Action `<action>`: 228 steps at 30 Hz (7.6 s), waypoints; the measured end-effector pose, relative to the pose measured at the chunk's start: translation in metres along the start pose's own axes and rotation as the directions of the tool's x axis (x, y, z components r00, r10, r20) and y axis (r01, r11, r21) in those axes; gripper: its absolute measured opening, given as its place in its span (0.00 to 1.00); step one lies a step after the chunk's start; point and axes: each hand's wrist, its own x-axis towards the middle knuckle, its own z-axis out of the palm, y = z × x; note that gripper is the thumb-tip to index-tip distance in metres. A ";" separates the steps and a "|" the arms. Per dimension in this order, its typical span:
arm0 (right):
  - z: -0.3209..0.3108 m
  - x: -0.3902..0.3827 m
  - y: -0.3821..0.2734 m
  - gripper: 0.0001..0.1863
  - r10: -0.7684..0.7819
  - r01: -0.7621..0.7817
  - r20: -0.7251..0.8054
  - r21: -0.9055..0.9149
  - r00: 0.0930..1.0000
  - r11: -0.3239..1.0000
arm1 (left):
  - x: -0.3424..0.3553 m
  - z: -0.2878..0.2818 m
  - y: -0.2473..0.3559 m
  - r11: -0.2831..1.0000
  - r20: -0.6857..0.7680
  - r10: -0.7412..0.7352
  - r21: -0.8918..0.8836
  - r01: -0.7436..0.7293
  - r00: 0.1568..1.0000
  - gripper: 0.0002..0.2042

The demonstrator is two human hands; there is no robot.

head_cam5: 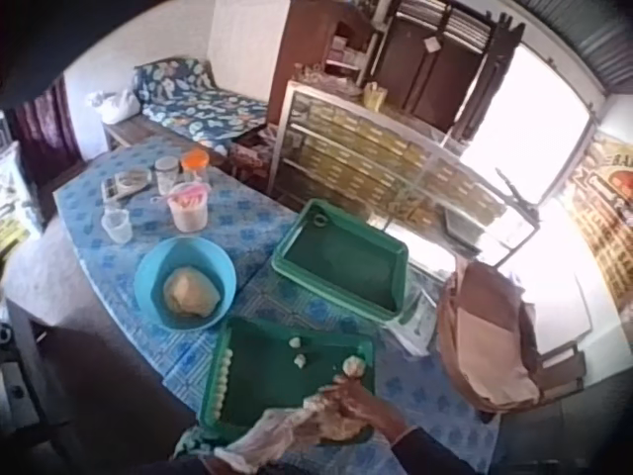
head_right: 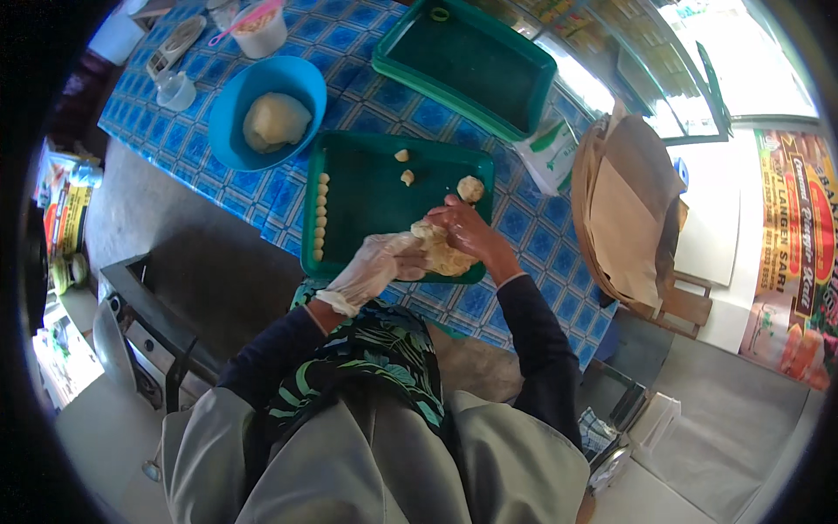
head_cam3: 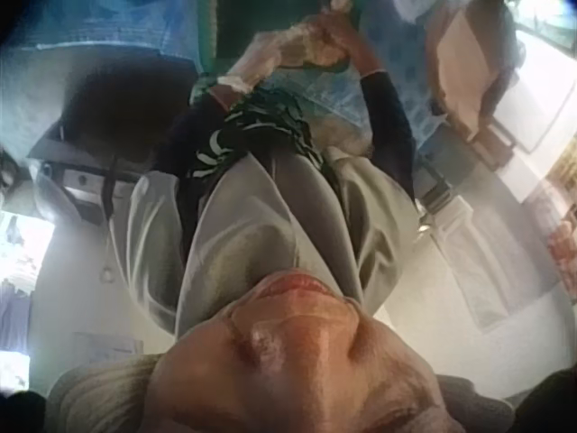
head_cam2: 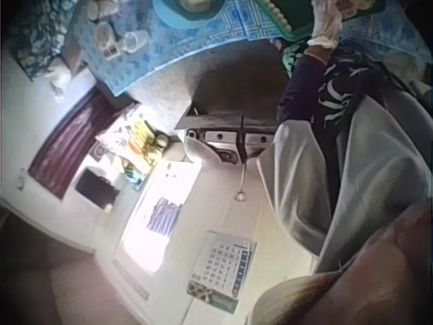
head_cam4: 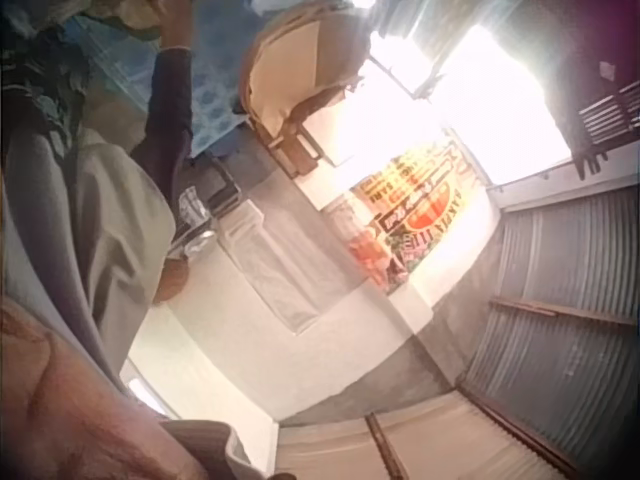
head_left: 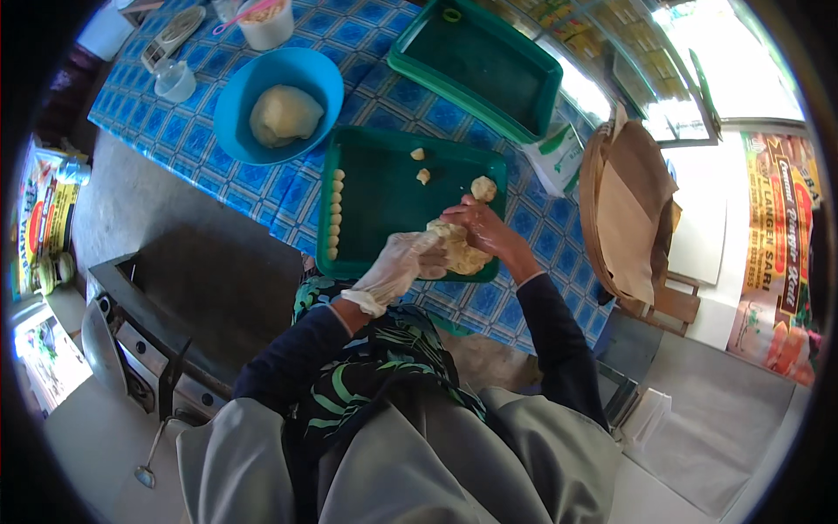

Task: The person prepares dough by kneading it on a green tray, then pinching off small pieces and rolling them into balls.

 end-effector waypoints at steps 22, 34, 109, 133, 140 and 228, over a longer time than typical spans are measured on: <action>0.017 -0.049 -0.041 0.10 0.439 -0.234 -0.556 0.402 0.706 0.885 | 0.072 0.036 -0.065 0.969 -0.011 -0.082 -0.235 0.078 0.997 0.15; -0.048 -0.047 -0.056 0.08 0.541 -0.401 0.183 0.859 0.821 0.317 | 0.079 0.025 -0.071 0.909 -0.037 -0.047 -0.416 0.027 0.998 0.15; 0.016 -0.038 -0.018 0.07 0.287 -0.348 -0.456 -0.052 0.842 0.936 | 0.020 -0.007 0.000 0.959 -0.195 0.281 0.026 -0.282 0.940 0.12; -0.016 0.037 0.051 0.05 0.279 -0.392 -0.571 -0.081 0.772 0.917 | 0.030 0.009 -0.014 0.977 -0.125 0.209 0.074 -0.201 0.970 0.13; -0.023 0.046 0.049 0.05 0.309 -0.432 -0.498 -0.152 0.811 0.889 | 0.027 0.000 0.017 0.953 -0.168 0.295 -0.011 -0.301 0.940 0.12; 0.027 0.141 -0.117 0.11 0.624 0.000 -0.149 0.972 0.767 0.233 | -0.036 -0.044 0.035 0.694 -0.346 0.711 0.205 -0.690 0.612 0.28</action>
